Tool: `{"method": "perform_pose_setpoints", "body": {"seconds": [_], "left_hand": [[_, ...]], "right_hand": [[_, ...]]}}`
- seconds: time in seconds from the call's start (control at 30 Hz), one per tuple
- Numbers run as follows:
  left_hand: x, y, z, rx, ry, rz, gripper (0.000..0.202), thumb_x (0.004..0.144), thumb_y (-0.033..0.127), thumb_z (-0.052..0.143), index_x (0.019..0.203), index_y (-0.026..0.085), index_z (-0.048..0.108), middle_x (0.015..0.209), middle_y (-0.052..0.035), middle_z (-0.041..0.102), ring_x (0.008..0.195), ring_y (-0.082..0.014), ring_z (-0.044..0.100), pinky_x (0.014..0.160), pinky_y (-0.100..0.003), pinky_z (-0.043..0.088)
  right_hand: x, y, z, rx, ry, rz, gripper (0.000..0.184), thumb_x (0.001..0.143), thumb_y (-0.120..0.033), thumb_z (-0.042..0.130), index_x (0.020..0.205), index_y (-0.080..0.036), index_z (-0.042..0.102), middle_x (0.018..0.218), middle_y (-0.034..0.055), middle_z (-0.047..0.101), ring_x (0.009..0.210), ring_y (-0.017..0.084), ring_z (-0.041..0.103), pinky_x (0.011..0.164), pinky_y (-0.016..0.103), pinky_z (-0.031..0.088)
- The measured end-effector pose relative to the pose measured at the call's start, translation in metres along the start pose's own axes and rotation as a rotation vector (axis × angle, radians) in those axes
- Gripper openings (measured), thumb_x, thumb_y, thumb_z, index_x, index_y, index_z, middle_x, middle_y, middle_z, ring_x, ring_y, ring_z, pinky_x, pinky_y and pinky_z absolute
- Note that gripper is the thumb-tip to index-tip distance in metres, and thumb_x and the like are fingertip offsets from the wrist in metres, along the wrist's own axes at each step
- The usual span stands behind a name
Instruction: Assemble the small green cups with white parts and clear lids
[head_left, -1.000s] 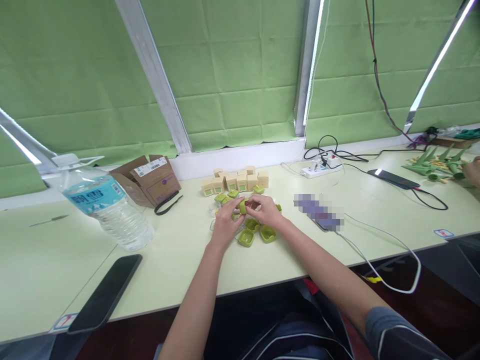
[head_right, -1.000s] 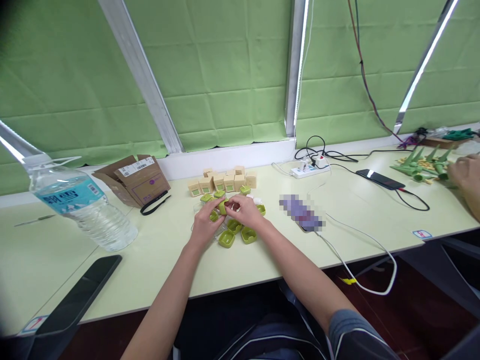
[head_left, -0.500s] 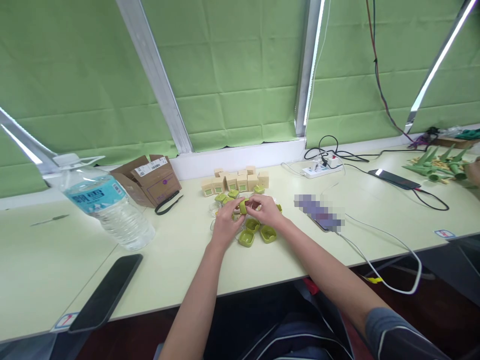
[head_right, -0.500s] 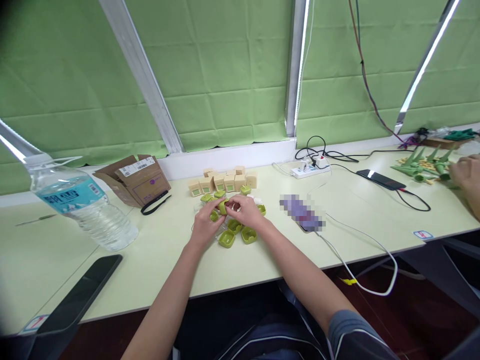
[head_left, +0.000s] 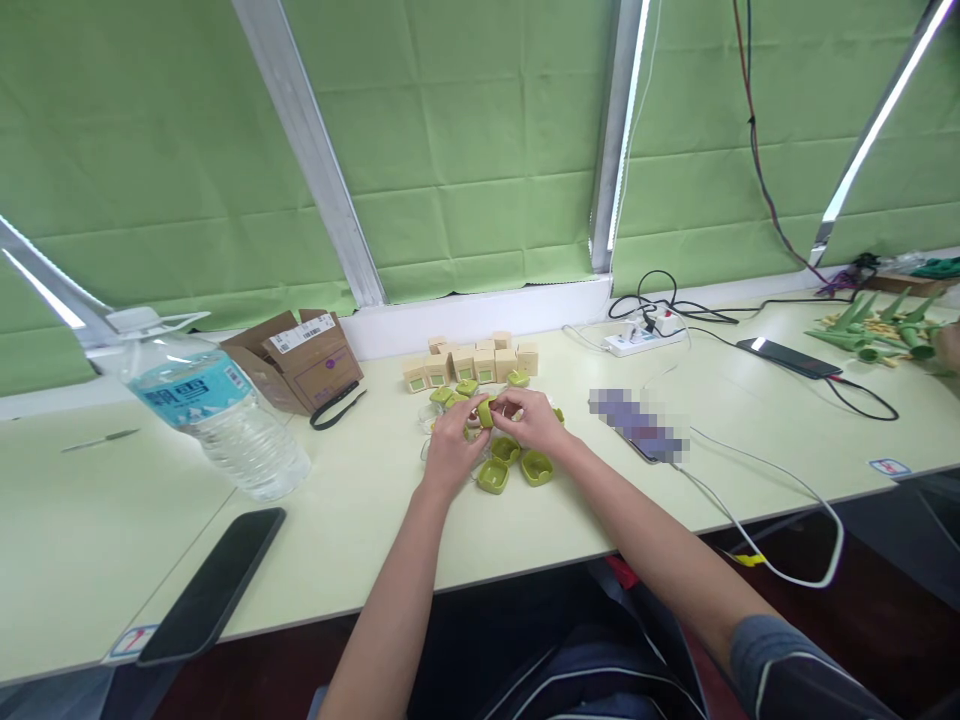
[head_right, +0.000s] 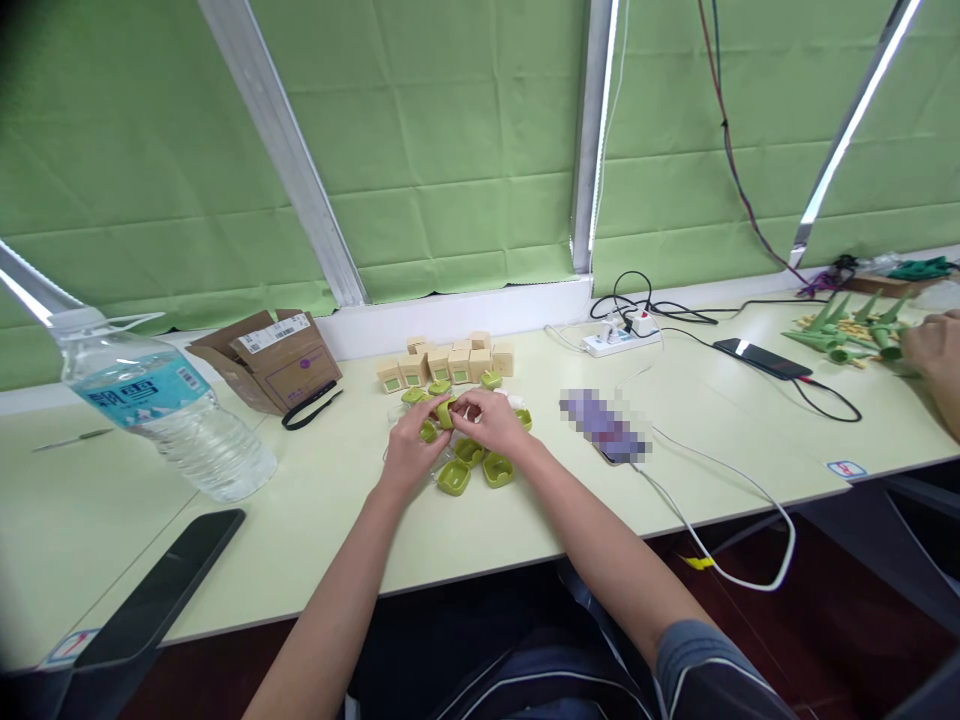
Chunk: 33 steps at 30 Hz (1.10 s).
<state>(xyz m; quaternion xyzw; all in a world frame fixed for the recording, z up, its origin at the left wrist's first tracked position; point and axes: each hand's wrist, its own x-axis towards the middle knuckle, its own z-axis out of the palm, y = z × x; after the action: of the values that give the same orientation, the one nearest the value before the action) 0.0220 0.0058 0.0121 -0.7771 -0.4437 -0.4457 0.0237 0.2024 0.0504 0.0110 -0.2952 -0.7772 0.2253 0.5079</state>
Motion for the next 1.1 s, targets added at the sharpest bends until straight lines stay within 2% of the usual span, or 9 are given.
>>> {"method": "perform_pose_setpoints", "body": {"seconds": [1.1], "left_hand": [[0.0000,0.0023,-0.0005,-0.010,0.006,-0.032,0.052,0.082,0.011,0.066,0.132,0.026,0.060,0.117,-0.0049,0.072,0.087,-0.0186,0.067,0.089,-0.038,0.055]], "right_hand": [[0.0014,0.0007,-0.0044,-0.014,0.012,-0.011,0.009,0.086,-0.028,0.069,0.084,-0.020,0.071,0.080,0.0026,0.072,0.066,0.014,0.062,0.065,0.027,0.051]]}}
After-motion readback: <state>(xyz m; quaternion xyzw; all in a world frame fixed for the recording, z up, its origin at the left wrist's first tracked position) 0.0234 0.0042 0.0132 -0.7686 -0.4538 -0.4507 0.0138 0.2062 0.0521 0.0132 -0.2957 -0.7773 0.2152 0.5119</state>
